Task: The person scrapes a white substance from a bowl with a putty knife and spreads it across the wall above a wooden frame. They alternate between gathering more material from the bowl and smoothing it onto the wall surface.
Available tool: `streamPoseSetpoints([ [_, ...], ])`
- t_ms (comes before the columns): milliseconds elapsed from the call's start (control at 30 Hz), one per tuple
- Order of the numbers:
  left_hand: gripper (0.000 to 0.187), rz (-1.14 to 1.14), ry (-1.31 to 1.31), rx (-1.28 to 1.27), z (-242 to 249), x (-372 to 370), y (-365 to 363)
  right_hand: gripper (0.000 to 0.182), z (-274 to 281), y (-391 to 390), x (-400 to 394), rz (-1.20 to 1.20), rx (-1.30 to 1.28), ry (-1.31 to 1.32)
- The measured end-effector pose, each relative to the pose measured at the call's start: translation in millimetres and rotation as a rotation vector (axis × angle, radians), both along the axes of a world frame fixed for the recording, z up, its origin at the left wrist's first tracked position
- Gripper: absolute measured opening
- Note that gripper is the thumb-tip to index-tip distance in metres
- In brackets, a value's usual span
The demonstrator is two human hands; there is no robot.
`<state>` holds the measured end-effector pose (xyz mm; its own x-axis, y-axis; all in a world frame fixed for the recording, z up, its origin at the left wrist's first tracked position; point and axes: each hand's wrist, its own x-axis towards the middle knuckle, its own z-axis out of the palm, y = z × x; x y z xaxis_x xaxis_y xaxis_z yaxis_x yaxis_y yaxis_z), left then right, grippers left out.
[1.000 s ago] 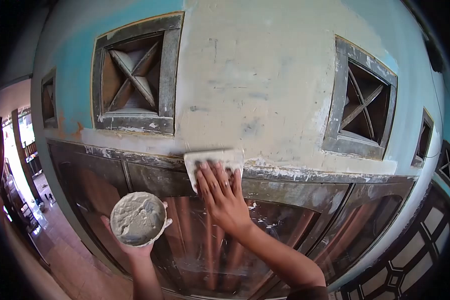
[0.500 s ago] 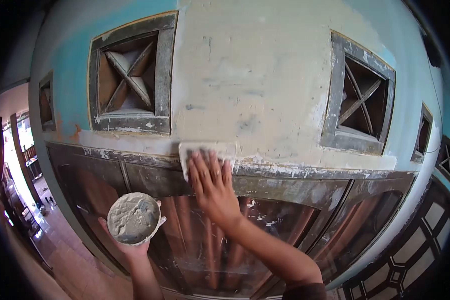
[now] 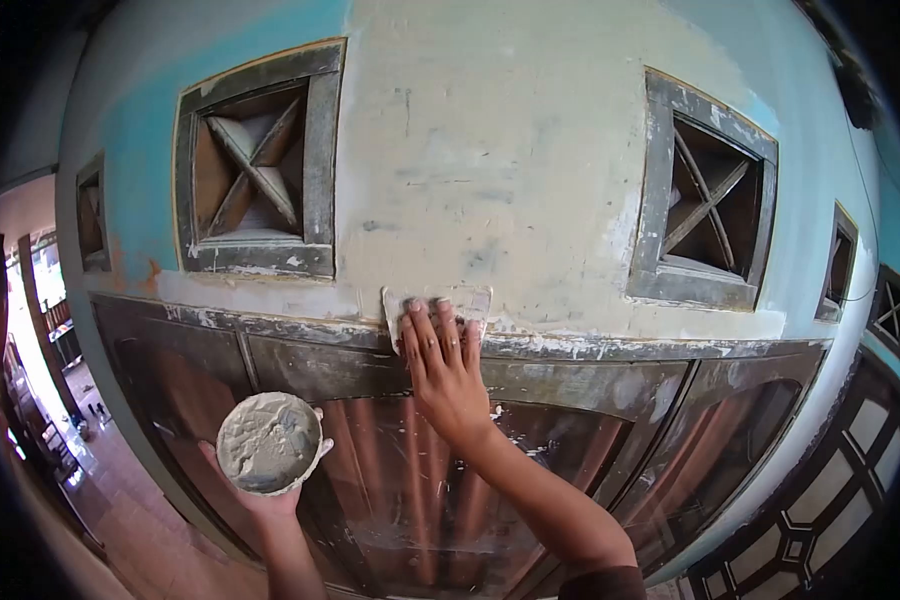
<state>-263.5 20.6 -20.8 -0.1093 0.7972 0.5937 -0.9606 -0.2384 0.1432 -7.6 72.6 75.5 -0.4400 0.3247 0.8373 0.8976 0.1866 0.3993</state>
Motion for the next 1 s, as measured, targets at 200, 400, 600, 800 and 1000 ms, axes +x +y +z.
streamPoseSetpoints([
  [200,0.097,0.035,-0.031,-0.064,-5,-1,-4,0.065,-36,-20,18,0.109,-0.09,-0.041],
  [400,0.095,0.014,0.124,0.101,1,8,1,0.062,24,-22,28,0.243,0.037,-0.04],
  [600,0.096,-0.105,-0.173,-0.045,-3,19,2,0.058,-18,-5,36,0.096,-0.05,-0.062],
  [800,0.097,-0.02,0.044,-0.007,-9,12,5,0.056,-6,-32,25,0.251,0.028,-0.02],
  [1000,0.097,-0.092,-0.257,-0.179,4,18,-6,0.062,-6,10,8,0.109,0.004,-0.069],
])
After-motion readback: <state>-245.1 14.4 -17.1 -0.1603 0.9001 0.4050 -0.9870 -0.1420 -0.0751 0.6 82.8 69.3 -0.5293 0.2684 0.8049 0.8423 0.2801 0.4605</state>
